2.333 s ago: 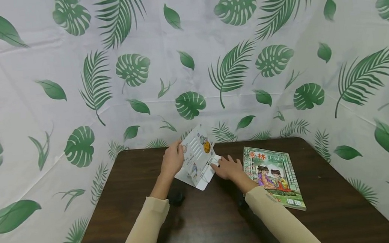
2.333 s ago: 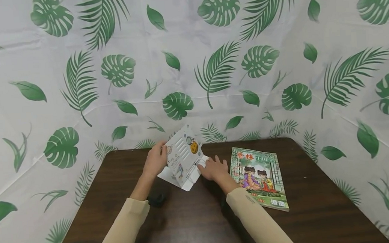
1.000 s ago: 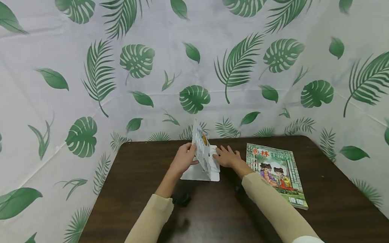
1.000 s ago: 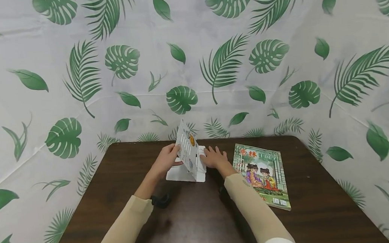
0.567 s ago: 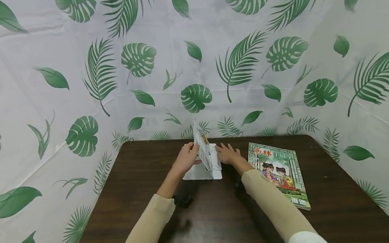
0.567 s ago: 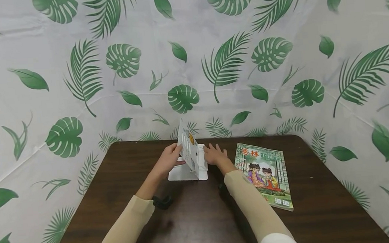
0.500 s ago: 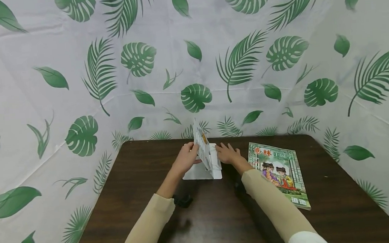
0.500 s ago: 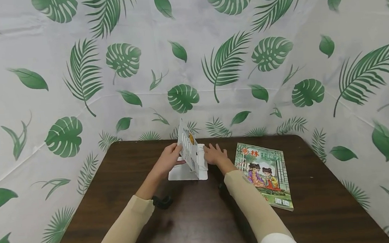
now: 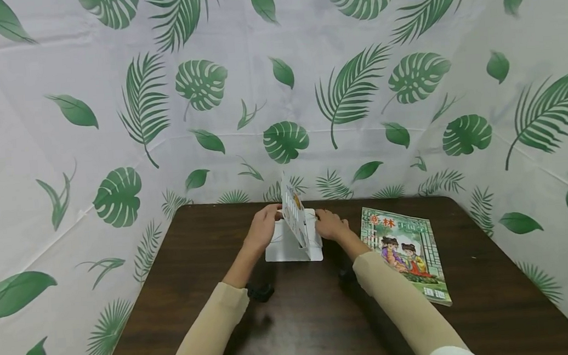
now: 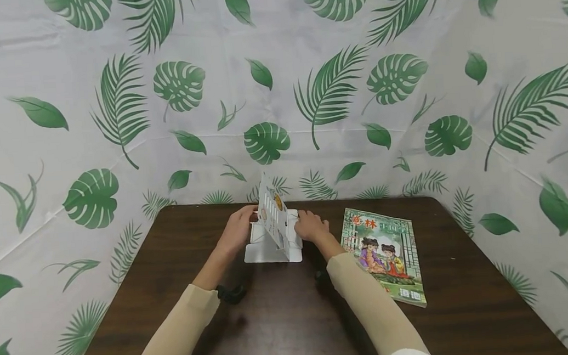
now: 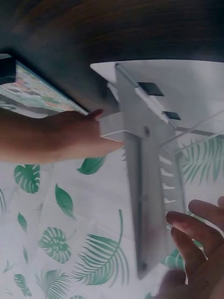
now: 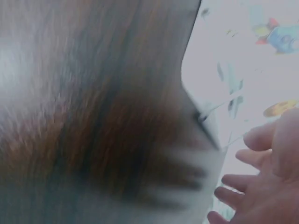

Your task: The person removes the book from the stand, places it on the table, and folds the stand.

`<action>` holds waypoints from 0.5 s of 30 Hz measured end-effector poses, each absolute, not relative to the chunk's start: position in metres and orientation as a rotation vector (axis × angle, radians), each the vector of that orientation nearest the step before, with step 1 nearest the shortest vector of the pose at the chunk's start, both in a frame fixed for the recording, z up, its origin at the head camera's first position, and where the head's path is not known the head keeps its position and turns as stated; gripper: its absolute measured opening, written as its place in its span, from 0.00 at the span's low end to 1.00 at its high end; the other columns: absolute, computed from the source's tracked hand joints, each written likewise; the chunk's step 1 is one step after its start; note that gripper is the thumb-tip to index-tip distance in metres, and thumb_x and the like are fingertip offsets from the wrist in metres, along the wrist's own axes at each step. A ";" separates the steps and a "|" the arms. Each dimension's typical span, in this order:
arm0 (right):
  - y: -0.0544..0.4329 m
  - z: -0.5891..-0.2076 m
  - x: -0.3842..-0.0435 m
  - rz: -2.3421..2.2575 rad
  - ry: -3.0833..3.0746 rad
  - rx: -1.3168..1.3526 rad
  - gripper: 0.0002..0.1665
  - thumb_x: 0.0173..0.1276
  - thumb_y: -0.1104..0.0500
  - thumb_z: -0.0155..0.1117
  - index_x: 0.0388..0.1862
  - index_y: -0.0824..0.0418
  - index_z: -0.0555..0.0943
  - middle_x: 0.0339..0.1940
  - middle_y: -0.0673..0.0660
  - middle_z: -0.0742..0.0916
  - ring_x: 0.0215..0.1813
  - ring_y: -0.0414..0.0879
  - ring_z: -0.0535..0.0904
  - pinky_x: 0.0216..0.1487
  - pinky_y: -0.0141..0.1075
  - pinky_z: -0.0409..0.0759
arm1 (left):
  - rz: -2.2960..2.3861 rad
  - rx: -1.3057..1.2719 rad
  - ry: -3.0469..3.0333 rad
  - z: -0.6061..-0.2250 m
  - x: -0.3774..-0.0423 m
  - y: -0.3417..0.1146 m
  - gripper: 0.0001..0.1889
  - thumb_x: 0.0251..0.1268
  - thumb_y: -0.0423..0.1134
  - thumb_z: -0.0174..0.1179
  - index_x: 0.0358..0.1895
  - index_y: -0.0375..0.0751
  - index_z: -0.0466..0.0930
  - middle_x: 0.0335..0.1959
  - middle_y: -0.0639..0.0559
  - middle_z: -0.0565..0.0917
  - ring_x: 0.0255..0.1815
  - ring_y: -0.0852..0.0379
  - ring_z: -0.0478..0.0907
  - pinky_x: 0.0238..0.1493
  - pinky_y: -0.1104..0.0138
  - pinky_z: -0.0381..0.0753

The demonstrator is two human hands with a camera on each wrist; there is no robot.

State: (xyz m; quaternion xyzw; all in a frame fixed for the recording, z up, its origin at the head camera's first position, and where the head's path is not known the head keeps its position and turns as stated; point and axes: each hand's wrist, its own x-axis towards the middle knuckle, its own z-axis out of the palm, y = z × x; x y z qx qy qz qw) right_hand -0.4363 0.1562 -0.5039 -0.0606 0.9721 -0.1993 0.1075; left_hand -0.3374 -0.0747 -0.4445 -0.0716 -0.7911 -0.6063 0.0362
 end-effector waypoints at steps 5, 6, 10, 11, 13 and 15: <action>0.143 -0.487 -0.422 -0.793 2.962 -0.202 0.34 0.88 0.46 0.39 0.85 0.55 0.67 0.83 0.61 0.73 0.82 0.65 0.68 0.77 0.72 0.59 | -1.705 -0.311 -2.503 -0.451 -0.344 -0.082 0.22 0.87 0.38 0.47 0.75 0.35 0.75 0.66 0.34 0.84 0.72 0.34 0.77 0.73 0.42 0.75; 0.139 -0.483 -0.418 -0.837 2.980 -0.226 0.33 0.88 0.44 0.40 0.84 0.55 0.68 0.82 0.61 0.75 0.81 0.64 0.69 0.76 0.72 0.60 | -1.669 -0.336 -2.530 -0.453 -0.346 -0.083 0.23 0.86 0.37 0.48 0.76 0.34 0.73 0.69 0.34 0.81 0.74 0.34 0.75 0.73 0.41 0.75; 0.127 -0.467 -0.398 -1.024 3.019 -0.361 0.35 0.89 0.39 0.41 0.82 0.56 0.72 0.79 0.59 0.79 0.79 0.61 0.73 0.77 0.71 0.60 | -1.560 -0.416 -2.645 -0.461 -0.354 -0.083 0.28 0.86 0.37 0.51 0.82 0.33 0.65 0.79 0.33 0.70 0.82 0.33 0.66 0.79 0.40 0.69; 0.124 -0.462 -0.391 -1.074 3.018 -0.403 0.35 0.89 0.38 0.41 0.81 0.56 0.72 0.78 0.58 0.80 0.79 0.61 0.74 0.77 0.71 0.60 | -1.544 -0.441 -2.668 -0.463 -0.356 -0.083 0.29 0.85 0.37 0.51 0.83 0.32 0.63 0.81 0.32 0.68 0.83 0.32 0.63 0.80 0.40 0.67; 0.118 -0.452 -0.378 -1.173 2.995 -0.472 0.36 0.89 0.37 0.42 0.81 0.56 0.73 0.78 0.58 0.80 0.79 0.60 0.75 0.77 0.69 0.64 | -1.511 -0.497 -2.700 -0.465 -0.360 -0.082 0.31 0.84 0.35 0.53 0.84 0.32 0.59 0.83 0.32 0.65 0.85 0.33 0.61 0.82 0.39 0.63; 0.113 -0.443 -0.365 -1.255 2.950 -0.522 0.36 0.88 0.35 0.42 0.81 0.54 0.73 0.80 0.56 0.79 0.78 0.59 0.75 0.76 0.66 0.69 | -1.498 -0.562 -2.708 -0.466 -0.363 -0.080 0.33 0.83 0.33 0.54 0.85 0.32 0.58 0.84 0.32 0.64 0.85 0.33 0.61 0.82 0.39 0.63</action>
